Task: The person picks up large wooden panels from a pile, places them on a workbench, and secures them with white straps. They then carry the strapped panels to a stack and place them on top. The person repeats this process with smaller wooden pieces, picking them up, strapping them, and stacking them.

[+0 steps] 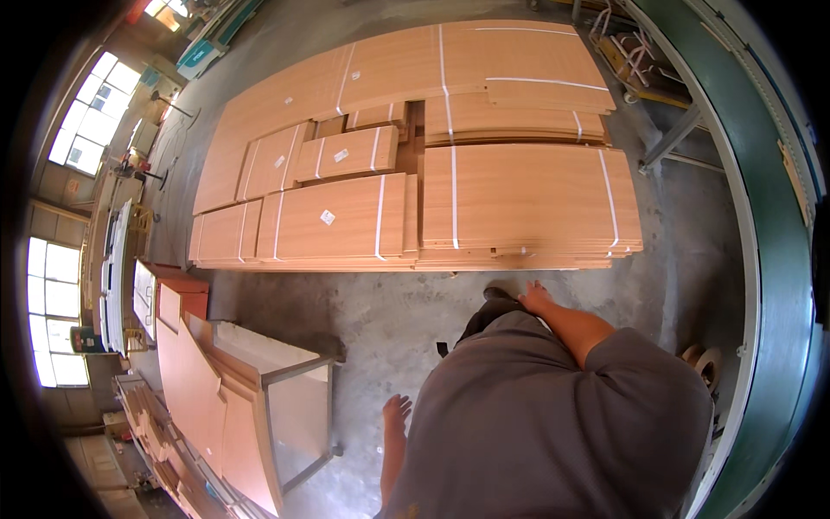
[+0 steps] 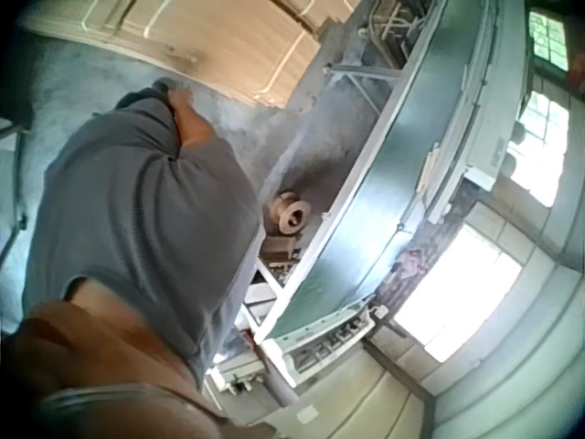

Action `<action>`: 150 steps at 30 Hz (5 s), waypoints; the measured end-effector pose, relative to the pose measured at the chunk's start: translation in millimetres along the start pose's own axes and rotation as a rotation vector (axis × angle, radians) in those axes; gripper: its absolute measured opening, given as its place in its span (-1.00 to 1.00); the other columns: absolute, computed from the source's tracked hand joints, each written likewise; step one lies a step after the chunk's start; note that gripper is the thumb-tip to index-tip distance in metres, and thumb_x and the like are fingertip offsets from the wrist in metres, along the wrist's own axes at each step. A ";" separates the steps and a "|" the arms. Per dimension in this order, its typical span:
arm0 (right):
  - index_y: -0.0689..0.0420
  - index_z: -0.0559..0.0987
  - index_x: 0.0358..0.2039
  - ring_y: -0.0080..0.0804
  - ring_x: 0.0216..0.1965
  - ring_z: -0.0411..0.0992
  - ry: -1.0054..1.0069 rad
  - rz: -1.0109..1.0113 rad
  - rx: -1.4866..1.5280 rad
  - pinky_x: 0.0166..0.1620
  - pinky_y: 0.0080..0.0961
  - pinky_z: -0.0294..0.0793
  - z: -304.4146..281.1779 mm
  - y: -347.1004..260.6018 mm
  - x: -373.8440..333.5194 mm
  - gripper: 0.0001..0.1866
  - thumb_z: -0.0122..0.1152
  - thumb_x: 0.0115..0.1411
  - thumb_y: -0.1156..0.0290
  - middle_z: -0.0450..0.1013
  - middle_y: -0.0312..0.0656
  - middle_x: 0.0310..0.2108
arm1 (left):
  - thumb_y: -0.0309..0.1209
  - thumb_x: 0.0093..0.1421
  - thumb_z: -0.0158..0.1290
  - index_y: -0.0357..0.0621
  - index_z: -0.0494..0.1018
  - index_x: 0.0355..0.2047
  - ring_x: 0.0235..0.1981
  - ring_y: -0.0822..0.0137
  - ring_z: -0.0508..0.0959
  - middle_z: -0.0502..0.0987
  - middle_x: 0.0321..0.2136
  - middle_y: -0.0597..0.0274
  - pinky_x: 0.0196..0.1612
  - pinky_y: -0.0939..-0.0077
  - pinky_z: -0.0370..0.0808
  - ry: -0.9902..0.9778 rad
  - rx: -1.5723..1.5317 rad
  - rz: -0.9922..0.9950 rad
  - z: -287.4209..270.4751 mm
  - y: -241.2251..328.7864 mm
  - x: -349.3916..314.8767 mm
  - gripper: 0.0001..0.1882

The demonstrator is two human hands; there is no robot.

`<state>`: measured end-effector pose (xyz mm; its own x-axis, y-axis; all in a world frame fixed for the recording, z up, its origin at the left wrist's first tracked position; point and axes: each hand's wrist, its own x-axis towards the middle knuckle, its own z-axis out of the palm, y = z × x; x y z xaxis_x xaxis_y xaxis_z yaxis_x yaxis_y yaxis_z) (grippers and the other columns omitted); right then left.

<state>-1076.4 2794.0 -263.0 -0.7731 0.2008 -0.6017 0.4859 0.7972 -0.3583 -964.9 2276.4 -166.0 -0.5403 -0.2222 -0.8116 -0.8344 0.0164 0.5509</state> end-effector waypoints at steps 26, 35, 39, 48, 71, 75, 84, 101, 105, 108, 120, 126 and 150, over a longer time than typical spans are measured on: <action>0.08 0.03 0.31 0.00 0.37 -0.23 0.424 -0.342 -0.179 0.34 -0.06 -0.21 -177.5 -136.8 171.9 -0.26 0.08 0.17 0.22 -0.22 0.05 0.35 | -0.25 0.20 0.01 -0.31 0.27 0.09 -0.13 0.24 0.53 0.50 -0.09 0.00 -0.17 0.39 0.49 0.122 0.121 -0.068 108.2 31.4 -59.0 -0.48; 0.22 0.07 0.26 -0.03 0.32 -0.06 0.318 -0.382 0.275 0.30 -0.21 0.02 -164.4 -266.1 242.2 -0.28 0.09 0.17 0.23 -0.03 0.07 0.29 | -0.32 0.20 0.03 -0.33 0.31 0.06 -0.07 0.30 0.49 0.49 -0.08 0.02 -0.09 0.48 0.45 0.294 0.055 0.047 78.6 147.8 13.8 -0.53; 0.33 0.14 0.20 0.07 0.20 0.15 0.359 -0.359 0.519 0.23 -0.22 0.17 -171.6 -349.9 282.5 -0.26 0.16 0.15 0.14 0.14 0.21 0.17 | -0.47 0.23 -0.04 -0.34 0.28 0.06 -0.08 0.29 0.49 0.49 -0.08 0.02 -0.01 0.47 0.41 0.123 0.134 0.476 50.6 300.8 130.6 -0.61; 0.45 0.20 0.15 -0.13 0.13 0.26 0.176 0.040 1.102 0.13 -0.32 0.23 -180.2 -457.4 396.2 -0.05 0.31 0.02 -0.08 0.28 0.13 0.11 | -0.26 0.24 -0.01 -0.24 0.27 0.06 -0.04 0.20 0.43 0.43 -0.07 0.04 -0.01 0.42 0.39 -0.252 -0.452 0.241 112.3 598.2 420.3 -0.55; 0.47 0.30 -0.02 -0.24 -0.18 0.45 0.300 -0.034 1.130 -0.27 -0.32 0.51 -251.2 -457.1 471.4 -0.14 0.31 0.01 -0.10 0.40 0.13 -0.14 | -0.17 0.20 0.08 -0.19 0.12 0.20 0.10 0.05 0.26 0.20 0.13 0.03 0.13 0.00 0.28 -0.394 -0.514 0.159 205.8 691.6 494.2 -0.34; 0.37 -0.13 0.27 0.03 0.20 0.18 0.298 0.190 0.770 0.04 -0.13 0.37 -243.1 -457.4 502.3 0.12 0.10 0.05 -0.25 0.04 0.31 0.22 | -0.12 0.14 0.11 -0.17 -0.09 0.29 0.31 -0.13 -0.09 -0.15 0.30 -0.08 0.26 -0.17 0.01 -0.188 -0.316 0.119 211.2 721.4 510.8 -0.13; 0.28 -0.04 0.27 -0.06 -0.21 0.50 0.389 0.173 0.979 -0.37 -0.34 0.56 -206.1 -450.1 510.8 -0.17 0.12 0.18 0.11 0.39 0.21 -0.04 | -0.08 0.11 0.12 -0.15 -0.29 0.30 0.27 -0.18 -0.01 -0.09 0.22 -0.21 0.27 0.00 0.12 -0.513 -0.604 0.095 229.7 727.2 525.3 0.00; 0.02 0.09 0.27 0.11 0.04 0.35 0.356 0.006 0.713 0.08 -0.11 0.31 -208.4 -426.4 530.3 -0.21 -0.18 0.19 -0.25 0.39 0.07 0.03 | -0.27 0.19 0.12 -0.32 0.33 -0.15 -0.31 0.10 0.55 0.44 -0.29 0.01 -0.35 0.37 0.63 -0.270 -0.401 0.208 223.4 717.0 552.8 -0.62; 0.05 0.13 0.25 0.03 0.07 0.34 0.333 -0.054 0.817 0.10 -0.19 0.30 -186.4 -431.2 481.6 -0.25 -0.11 0.21 -0.18 0.39 0.05 0.04 | -0.24 0.17 0.14 -0.33 0.30 -0.12 -0.36 0.08 0.57 0.44 -0.29 0.01 -0.44 0.44 0.57 -0.208 -0.353 0.207 198.1 686.8 536.8 -0.56; 0.08 0.14 0.24 -0.04 0.10 0.33 0.299 -0.111 0.936 0.11 -0.26 0.29 -164.9 -427.7 447.6 -0.30 -0.05 0.23 -0.10 0.39 0.03 0.05 | -0.27 0.18 0.11 -0.31 0.32 -0.15 -0.39 0.13 0.56 0.44 -0.28 0.03 -0.49 0.46 0.56 -0.201 -0.189 0.199 170.3 665.8 501.2 -0.62; 0.19 -0.01 0.29 -0.26 0.00 0.39 0.159 0.018 1.086 -0.10 -0.41 0.43 -158.6 -441.9 448.3 -0.08 0.20 0.13 -0.05 0.35 0.02 0.07 | -0.01 0.21 -0.06 0.17 -0.07 0.33 0.36 -0.02 -0.20 -0.16 0.35 0.08 0.28 -0.21 -0.18 0.387 1.299 0.862 187.0 703.7 502.4 -0.26; 0.16 -0.13 0.32 -0.21 -0.02 0.41 0.114 0.000 1.086 -0.12 -0.39 0.46 -133.5 -443.1 429.1 0.03 0.21 0.10 -0.11 0.35 0.05 0.06 | 0.03 0.25 -0.20 0.11 0.16 0.20 0.32 0.04 -0.05 0.12 0.23 0.15 0.25 -0.36 -0.28 0.425 1.124 1.325 200.6 719.1 549.8 -0.44; 0.09 0.02 0.32 0.01 0.33 -0.12 0.604 -0.130 0.138 0.32 -0.13 -0.09 -195.0 -399.1 345.7 -0.29 0.02 0.23 0.17 -0.09 0.06 0.32 | 0.05 0.28 -0.27 0.07 0.08 0.26 0.37 0.12 -0.14 -0.02 0.33 0.23 0.26 -0.31 -0.34 0.442 1.378 1.170 192.0 695.0 535.8 -0.38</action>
<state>-1617.1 2656.3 -188.8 -0.9035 0.4253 -0.0528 0.3896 0.7638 -0.5146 -1855.2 2355.9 -255.3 -0.9583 0.2821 0.0444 0.2830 0.9590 0.0130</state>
